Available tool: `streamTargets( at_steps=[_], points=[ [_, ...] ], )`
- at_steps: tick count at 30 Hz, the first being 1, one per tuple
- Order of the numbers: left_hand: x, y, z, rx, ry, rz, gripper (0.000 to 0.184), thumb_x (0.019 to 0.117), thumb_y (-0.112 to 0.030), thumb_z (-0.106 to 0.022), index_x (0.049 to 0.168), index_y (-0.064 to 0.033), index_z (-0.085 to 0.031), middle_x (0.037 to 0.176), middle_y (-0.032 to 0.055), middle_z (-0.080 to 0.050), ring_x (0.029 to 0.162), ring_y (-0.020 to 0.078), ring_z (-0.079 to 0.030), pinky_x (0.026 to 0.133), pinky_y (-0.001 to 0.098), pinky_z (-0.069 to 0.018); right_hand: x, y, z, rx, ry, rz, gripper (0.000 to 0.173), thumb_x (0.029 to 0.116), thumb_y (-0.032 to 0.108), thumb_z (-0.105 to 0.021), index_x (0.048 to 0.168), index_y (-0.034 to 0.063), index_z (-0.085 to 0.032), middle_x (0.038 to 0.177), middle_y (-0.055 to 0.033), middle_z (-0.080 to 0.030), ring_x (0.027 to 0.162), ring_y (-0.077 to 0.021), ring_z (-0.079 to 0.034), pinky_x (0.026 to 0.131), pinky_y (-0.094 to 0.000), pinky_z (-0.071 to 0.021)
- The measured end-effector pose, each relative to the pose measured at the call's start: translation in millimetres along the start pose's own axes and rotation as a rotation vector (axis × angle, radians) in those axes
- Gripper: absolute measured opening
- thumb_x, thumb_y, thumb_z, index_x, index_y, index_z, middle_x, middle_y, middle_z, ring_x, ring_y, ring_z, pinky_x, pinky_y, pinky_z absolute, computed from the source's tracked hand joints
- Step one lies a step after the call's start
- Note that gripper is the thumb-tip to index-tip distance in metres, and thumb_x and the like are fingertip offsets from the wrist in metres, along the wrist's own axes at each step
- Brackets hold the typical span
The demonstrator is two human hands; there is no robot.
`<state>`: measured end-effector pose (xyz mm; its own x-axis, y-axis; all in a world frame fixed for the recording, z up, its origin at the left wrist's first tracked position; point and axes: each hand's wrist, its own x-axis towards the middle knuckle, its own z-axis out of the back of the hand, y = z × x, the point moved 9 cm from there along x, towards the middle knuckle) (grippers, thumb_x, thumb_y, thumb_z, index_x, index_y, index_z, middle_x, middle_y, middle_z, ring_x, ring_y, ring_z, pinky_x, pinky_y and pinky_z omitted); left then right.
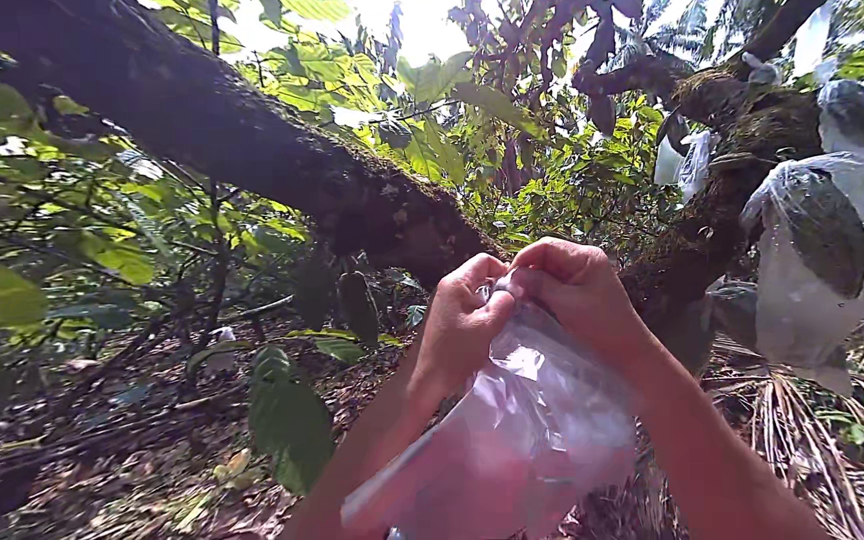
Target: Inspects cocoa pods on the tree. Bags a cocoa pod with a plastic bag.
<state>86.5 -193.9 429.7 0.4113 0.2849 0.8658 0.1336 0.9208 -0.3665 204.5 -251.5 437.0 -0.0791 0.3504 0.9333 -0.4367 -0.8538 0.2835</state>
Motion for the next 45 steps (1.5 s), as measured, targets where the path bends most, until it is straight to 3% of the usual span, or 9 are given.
streamTargets(
  at_steps=[6, 10, 14, 18, 26, 32, 37, 40, 45],
  points=[
    [-6, 3, 1, 0.044, -0.115, -0.088, 0.007, 0.0999, -0.013, -0.064, 0.104, -0.0126, -0.058, 0.068, -0.0063, -0.059, 0.054, -0.0008, -0.054, 0.051, 0.0159, -0.0472, -1, -18, -7, 0.206, 0.046, -0.333, 0.02, 0.106, 0.012, -0.053, 0.095, 0.0023, -0.068, 0.063, -0.0025, -0.061, 0.047, -0.0023, -0.051, 0.043, -0.0154, -0.0428],
    [-11, 0, 2, 0.069, -0.129, -0.188, 0.024, 0.1, -0.01, -0.062, 0.123, -0.0144, -0.055, 0.079, -0.0038, -0.061, 0.06, 0.0005, -0.056, 0.055, 0.0173, -0.05, -5, -25, -8, 0.222, 0.043, -0.414, 0.022, 0.1055, 0.016, -0.056, 0.094, 0.0038, -0.07, 0.061, -0.0027, -0.061, 0.045, -0.0022, -0.05, 0.041, -0.0154, -0.0407],
    [-10, -14, 7, 0.064, -0.192, -0.313, 0.012, 0.0981, -0.003, -0.06, 0.107, 0.0031, -0.064, 0.097, 0.0019, -0.071, 0.087, -0.0037, -0.065, 0.08, 0.0154, -0.0546, -12, -16, -7, 0.185, -0.015, -0.291, 0.021, 0.1051, 0.012, -0.055, 0.099, 0.0043, -0.073, 0.063, -0.0007, -0.06, 0.046, -0.0016, -0.048, 0.042, -0.0149, -0.0401],
    [-10, -10, 7, 0.047, -0.245, -0.206, 0.007, 0.0983, -0.004, -0.061, 0.104, -0.0001, -0.06, 0.084, -0.0032, -0.063, 0.072, -0.0065, -0.059, 0.069, 0.0116, -0.0508, -24, 11, -6, -0.139, -0.166, 0.033, 0.022, 0.0919, 0.0, -0.068, 0.114, 0.0039, -0.067, 0.064, 0.001, -0.06, 0.047, -0.001, -0.048, 0.043, -0.0147, -0.0404],
    [-7, -9, 2, -0.17, -0.263, -0.189, 0.009, 0.094, 0.004, -0.063, 0.099, -0.0037, -0.061, 0.079, -0.009, -0.064, 0.07, -0.0066, -0.06, 0.066, 0.011, -0.0522, -21, 29, 0, -0.499, -0.205, 0.24, 0.007, 0.093, 0.005, -0.066, 0.093, 0.0025, -0.072, 0.071, -0.0027, -0.063, 0.057, -0.0028, -0.053, 0.052, -0.0173, -0.0434],
    [-7, -5, -4, -0.245, -0.116, -0.153, 0.01, 0.0951, 0.003, -0.061, 0.101, -0.0054, -0.063, 0.083, -0.011, -0.066, 0.075, -0.0063, -0.063, 0.071, 0.0121, -0.055, -30, 17, 1, -0.468, -0.203, 0.291, 0.003, 0.0893, 0.004, -0.065, 0.089, 0.0031, -0.067, 0.068, -0.0041, -0.059, 0.052, -0.0069, -0.051, 0.044, -0.0209, -0.0401],
    [-8, 0, -2, -0.358, -0.084, 0.257, 0.017, 0.1001, 0.001, -0.057, 0.092, -0.0093, -0.068, 0.076, -0.0099, -0.067, 0.072, -0.0045, -0.065, 0.074, 0.0138, -0.0555, -20, 15, 0, -0.511, -0.169, 0.317, 0.006, 0.0942, 0.006, -0.065, 0.094, 0.0031, -0.071, 0.074, -0.0043, -0.064, 0.058, -0.0066, -0.056, 0.051, -0.0212, -0.0465],
    [-1, 16, 2, -0.442, -0.177, 0.028, 0.02, 0.0999, 0.0, -0.055, 0.091, -0.0096, -0.07, 0.078, -0.01, -0.071, 0.072, -0.005, -0.066, 0.07, 0.0137, -0.0566, -24, 27, -2, -0.616, -0.179, 0.393, 0.012, 0.0967, 0.007, -0.064, 0.103, -0.0007, -0.069, 0.078, -0.009, -0.066, 0.06, -0.0095, -0.06, 0.054, -0.0215, -0.0495],
    [-7, 15, -2, -0.447, -0.196, 0.045, 0.018, 0.1015, -0.005, -0.057, 0.087, -0.0126, -0.065, 0.072, -0.0092, -0.066, 0.065, -0.0038, -0.063, 0.063, 0.0141, -0.055, -25, 35, -6, -0.718, -0.179, 0.476, 0.013, 0.0942, 0.009, -0.067, 0.099, 0.0001, -0.075, 0.088, -0.0121, -0.071, 0.072, -0.0164, -0.068, 0.062, -0.0274, -0.0557]
  ],
)
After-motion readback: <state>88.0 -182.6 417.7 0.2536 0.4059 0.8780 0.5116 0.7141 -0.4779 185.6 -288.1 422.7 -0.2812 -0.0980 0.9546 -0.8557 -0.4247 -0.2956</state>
